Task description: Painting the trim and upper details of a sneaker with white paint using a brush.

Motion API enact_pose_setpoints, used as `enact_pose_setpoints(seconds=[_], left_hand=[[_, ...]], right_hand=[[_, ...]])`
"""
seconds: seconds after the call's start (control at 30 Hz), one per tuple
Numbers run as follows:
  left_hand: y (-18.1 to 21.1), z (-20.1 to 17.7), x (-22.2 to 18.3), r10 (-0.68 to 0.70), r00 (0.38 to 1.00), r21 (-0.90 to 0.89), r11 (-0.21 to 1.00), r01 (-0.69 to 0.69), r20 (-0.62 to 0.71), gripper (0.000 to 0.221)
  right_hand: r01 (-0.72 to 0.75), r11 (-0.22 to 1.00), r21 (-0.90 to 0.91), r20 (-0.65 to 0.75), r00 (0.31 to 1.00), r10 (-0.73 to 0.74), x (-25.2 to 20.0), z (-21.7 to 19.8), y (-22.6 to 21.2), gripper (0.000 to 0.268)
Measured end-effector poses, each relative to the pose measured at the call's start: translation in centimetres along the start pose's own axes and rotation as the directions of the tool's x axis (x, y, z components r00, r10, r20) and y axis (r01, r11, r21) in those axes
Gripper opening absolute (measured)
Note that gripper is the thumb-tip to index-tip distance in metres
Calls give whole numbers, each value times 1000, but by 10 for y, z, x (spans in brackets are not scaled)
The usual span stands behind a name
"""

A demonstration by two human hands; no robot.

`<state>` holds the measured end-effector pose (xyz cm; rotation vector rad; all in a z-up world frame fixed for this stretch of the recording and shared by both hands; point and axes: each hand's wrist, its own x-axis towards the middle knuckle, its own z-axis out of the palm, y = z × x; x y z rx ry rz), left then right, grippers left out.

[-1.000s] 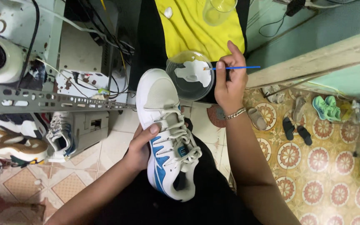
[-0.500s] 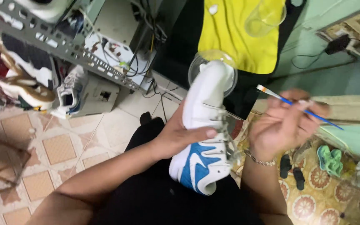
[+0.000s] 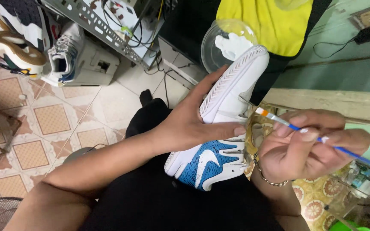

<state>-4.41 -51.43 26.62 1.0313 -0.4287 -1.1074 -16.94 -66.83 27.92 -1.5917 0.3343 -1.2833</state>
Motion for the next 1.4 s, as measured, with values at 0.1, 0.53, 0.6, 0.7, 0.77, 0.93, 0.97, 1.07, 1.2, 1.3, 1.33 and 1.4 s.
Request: enact_pose_setpoints(seconds=[0.1,0.53,0.6,0.7,0.77,0.93,0.97,1.07,1.2,1.3,1.33,1.4], left_hand=[[-8,-1,-3,9,1000,41,999,-10,15,110],[-11,2,-13,85,994,84,992,-90,63,112],[-13,2,-15,125,990,123,984,-132,60,111],[-9,4,-17,85,996,211,973,-90,34,113],[-8,5,-18,87,996,312,946,-90,25,113],[-4,6,-21,74,997,431,900,-70,7,115],[-3,6,-22,74,997,435,898,-67,0,116],[0,6,-21,45,999,452,891,-38,-5,117],[0,4,-21,36,999,473,881,-31,-1,117],[0,3,-21,31,999,491,871,-24,-6,119],[0,2,-21,30,1000,491,871,-23,-7,119],[-1,2,-21,41,999,488,872,-37,4,119]], right_hand=[[458,596,-660,459,873,-162,0,-16,-6,26],[52,997,-54,34,998,-50,-29,-13,0,19],[8,999,-44,74,997,-5,-28,-15,-3,20],[48,995,-91,141,989,-35,-28,-15,-6,24],[41,998,-51,130,991,-34,-31,-16,-5,25],[49,999,-6,271,962,-46,-25,-32,-8,35],[75,994,-81,379,925,-39,-24,-33,-11,37],[104,986,-134,382,923,-45,-27,-27,-18,38],[140,934,-328,580,810,82,-15,-33,-34,44],[135,952,-275,531,847,33,-21,-30,-23,42],[134,952,-275,532,846,34,-21,-29,-22,42],[137,954,-266,466,885,3,-22,-27,-19,41]])
